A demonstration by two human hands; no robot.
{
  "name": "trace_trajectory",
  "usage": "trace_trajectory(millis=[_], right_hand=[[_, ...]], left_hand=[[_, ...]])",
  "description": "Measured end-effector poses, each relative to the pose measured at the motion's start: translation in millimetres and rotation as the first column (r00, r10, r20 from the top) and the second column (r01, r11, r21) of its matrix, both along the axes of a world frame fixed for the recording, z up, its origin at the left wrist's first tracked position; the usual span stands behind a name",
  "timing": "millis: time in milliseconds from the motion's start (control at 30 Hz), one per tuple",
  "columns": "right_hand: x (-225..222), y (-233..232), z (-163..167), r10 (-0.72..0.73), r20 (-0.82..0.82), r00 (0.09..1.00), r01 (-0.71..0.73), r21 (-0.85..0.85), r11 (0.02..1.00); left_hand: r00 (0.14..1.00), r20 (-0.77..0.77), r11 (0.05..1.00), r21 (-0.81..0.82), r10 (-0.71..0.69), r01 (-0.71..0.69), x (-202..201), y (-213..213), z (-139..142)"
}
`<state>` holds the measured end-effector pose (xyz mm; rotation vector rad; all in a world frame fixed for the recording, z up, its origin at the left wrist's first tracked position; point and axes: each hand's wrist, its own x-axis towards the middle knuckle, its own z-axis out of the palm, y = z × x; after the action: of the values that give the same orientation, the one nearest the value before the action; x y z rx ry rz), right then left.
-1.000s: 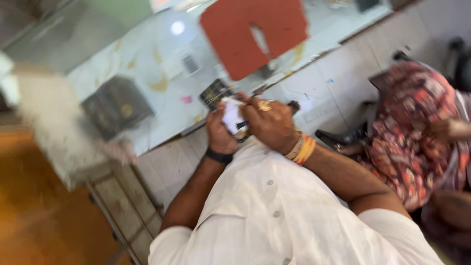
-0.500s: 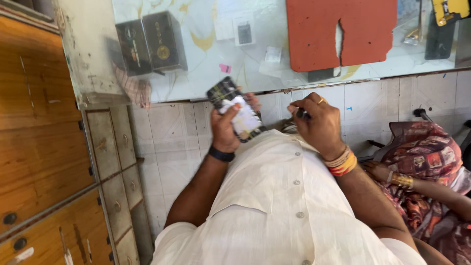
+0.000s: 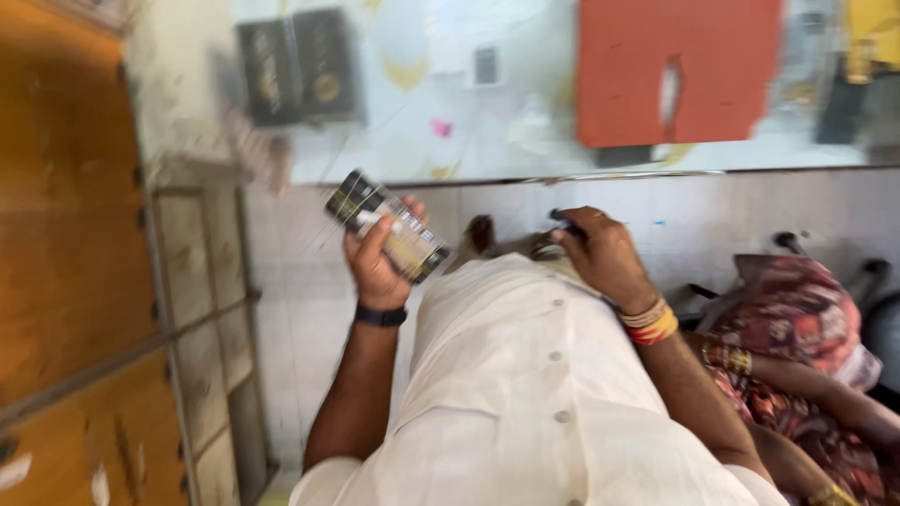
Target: The person secures a smartphone with rubber bands, then uses a screwdriver to remove screws from the back of the device. The person continues to unscrew and manipulate the phone on a red mat, then picks up a black plastic piece and places it on the phone.
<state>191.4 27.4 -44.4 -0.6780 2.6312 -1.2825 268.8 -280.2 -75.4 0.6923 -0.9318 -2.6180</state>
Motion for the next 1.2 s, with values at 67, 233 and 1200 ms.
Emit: trace_trajectory(millis=[67, 233, 1200], right_hand=[[-5, 6, 6, -0.028, 0.013, 1.000, 0.028, -0.049, 0.998], [-17, 32, 28, -0.348, -0.101, 0.932, 0.345, -0.048, 0.937], [-212, 323, 73, -0.545, -0.325, 0.773, 0.612, 0.607, 0.506]], left_hand=[[0.999, 0.047, 1.000, -0.018, -0.001, 0.002, -2, 6, -3], [0.996, 0.036, 0.995, -0.062, -0.076, 0.078, -14, 18, -2], [0.981, -0.033, 0.981, -0.042, -0.189, 0.188, -137, 185, 29]])
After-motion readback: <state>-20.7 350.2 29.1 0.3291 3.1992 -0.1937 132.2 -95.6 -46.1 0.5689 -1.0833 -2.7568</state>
